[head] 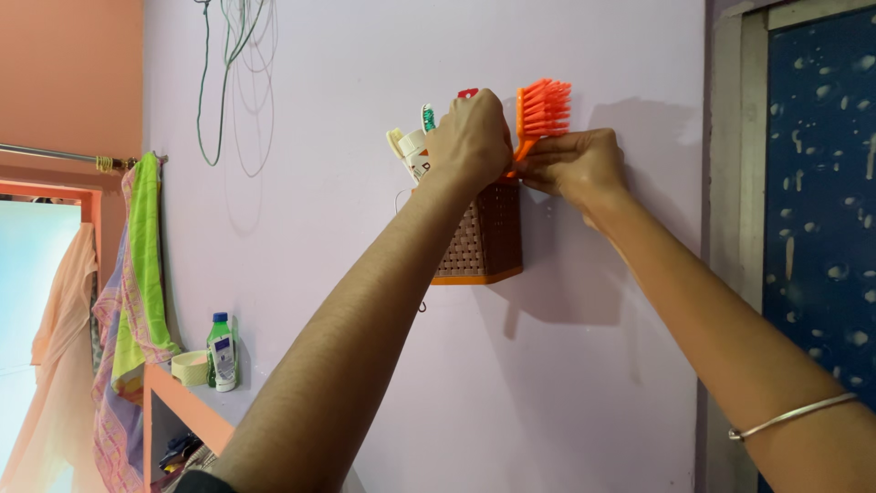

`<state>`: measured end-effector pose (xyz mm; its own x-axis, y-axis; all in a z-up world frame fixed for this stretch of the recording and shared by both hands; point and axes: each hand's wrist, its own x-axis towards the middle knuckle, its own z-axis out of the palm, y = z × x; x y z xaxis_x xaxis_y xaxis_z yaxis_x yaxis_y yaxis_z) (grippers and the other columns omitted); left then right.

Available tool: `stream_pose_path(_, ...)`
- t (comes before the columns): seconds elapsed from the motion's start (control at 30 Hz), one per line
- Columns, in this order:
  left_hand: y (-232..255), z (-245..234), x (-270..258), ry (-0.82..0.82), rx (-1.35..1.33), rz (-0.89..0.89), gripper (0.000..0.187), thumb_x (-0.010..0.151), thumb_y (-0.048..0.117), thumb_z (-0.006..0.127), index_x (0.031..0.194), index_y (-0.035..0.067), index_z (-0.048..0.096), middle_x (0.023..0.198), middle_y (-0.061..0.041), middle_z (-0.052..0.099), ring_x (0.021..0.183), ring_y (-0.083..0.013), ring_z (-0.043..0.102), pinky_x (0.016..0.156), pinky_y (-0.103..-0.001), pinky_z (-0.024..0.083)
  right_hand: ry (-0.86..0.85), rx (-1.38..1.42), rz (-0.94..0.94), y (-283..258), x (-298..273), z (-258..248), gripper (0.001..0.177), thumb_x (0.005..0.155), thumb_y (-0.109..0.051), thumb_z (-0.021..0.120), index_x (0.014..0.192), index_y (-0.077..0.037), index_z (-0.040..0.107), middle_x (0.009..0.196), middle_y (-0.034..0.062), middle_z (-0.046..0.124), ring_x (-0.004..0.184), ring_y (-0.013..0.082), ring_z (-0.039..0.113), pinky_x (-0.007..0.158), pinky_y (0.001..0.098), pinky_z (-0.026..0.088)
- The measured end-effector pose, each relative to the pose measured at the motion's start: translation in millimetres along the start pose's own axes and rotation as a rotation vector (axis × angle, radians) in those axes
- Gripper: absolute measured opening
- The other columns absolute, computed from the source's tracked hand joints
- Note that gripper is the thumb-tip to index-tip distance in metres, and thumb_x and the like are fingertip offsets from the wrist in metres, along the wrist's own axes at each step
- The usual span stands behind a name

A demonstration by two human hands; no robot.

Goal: The person picks up an orange brush and places it into a wall-mounted holder, then picks up a detergent bottle and a spray bottle from the floor and places them onto a sink.

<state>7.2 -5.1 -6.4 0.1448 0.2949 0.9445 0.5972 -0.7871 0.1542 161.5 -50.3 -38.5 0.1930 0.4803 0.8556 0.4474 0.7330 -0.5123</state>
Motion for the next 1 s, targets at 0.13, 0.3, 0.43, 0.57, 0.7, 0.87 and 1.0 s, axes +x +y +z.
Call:
stream_pose_path(0.13, 3, -3, -3, -0.039, 0.048, 0.001, 0.009, 0.084, 0.012, 0.072, 0.092, 0.007, 0.072, 0.103, -0.018, 0.072, 0.097, -0.0362, 0.072, 0.079, -0.048, 0.058, 0.015, 0.009, 0.000, -4, -6, 5, 0.017, 0.085, 0.011, 0.068, 0.102, 0.012, 0.072, 0.097, 0.0178, 0.077, 0.086, 0.0226, 0.079, 0.078, 0.0311, 0.063)
stream_pose_path(0.3, -1, 4, -4, 0.040, 0.050, 0.016, 0.007, 0.087, 0.011, 0.069, 0.093, 0.007, 0.070, 0.102, -0.018, 0.071, 0.096, -0.0365, 0.071, 0.077, -0.050, 0.056, 0.071, -0.071, 0.080, -16, -13, 9, 0.019, 0.082, 0.010, 0.073, 0.101, 0.010, 0.074, 0.096, 0.0157, 0.077, 0.084, 0.0198, 0.077, 0.077, 0.0289, 0.063)
stream_pose_path(0.43, -3, 5, -4, -0.002, 0.069, -0.014, 0.008, 0.088, 0.012, 0.069, 0.095, 0.008, 0.070, 0.103, -0.016, 0.072, 0.097, -0.0346, 0.072, 0.079, -0.048, 0.057, 0.062, -0.047, 0.093, -19, -16, 5, 0.020, 0.084, 0.008, 0.075, 0.103, 0.010, 0.072, 0.096, 0.0178, 0.076, 0.084, 0.0210, 0.077, 0.078, 0.0275, 0.064)
stream_pose_path(0.57, 0, 3, -4, -0.010, 0.087, -0.006, 0.013, 0.085, 0.013, 0.072, 0.098, 0.009, 0.069, 0.104, -0.016, 0.072, 0.098, -0.0342, 0.072, 0.080, -0.047, 0.057, 0.058, 0.005, 0.110, -23, -20, 2, 0.022, 0.083, 0.008, 0.075, 0.103, 0.011, 0.070, 0.098, 0.0184, 0.077, 0.086, 0.0218, 0.079, 0.080, 0.0276, 0.062)
stream_pose_path(0.7, 2, 2, -6, -0.016, 0.101, -0.010, 0.023, 0.080, 0.013, 0.077, 0.101, 0.009, 0.067, 0.104, -0.014, 0.071, 0.098, -0.0332, 0.072, 0.080, -0.046, 0.058, 0.062, 0.040, 0.140, -28, -23, -1, 0.020, 0.084, 0.006, 0.074, 0.103, 0.013, 0.070, 0.099, 0.0181, 0.078, 0.089, 0.0224, 0.080, 0.081, 0.0283, 0.062)
stream_pose_path(0.87, 2, 2, -10, -0.025, 0.106, -0.010, 0.024, 0.080, 0.014, 0.077, 0.101, 0.009, 0.067, 0.105, -0.014, 0.071, 0.099, -0.0334, 0.072, 0.079, -0.046, 0.058, 0.064, 0.063, 0.127, -27, -24, -3, 0.022, 0.085, 0.004, 0.075, 0.105, 0.012, 0.070, 0.102, 0.0173, 0.077, 0.092, 0.0234, 0.078, 0.082, 0.0296, 0.062)
stream_pose_path(1.0, 3, 7, -11, -0.021, 0.114, -0.015, 0.019, 0.082, 0.009, 0.074, 0.100, 0.010, 0.069, 0.104, -0.014, 0.072, 0.098, -0.0328, 0.073, 0.080, -0.046, 0.058, 0.054, 0.082, 0.105, -26, -25, -4, 0.023, 0.086, 0.006, 0.071, 0.108, 0.013, 0.069, 0.103, 0.0178, 0.077, 0.092, 0.0238, 0.079, 0.083, 0.0296, 0.062)
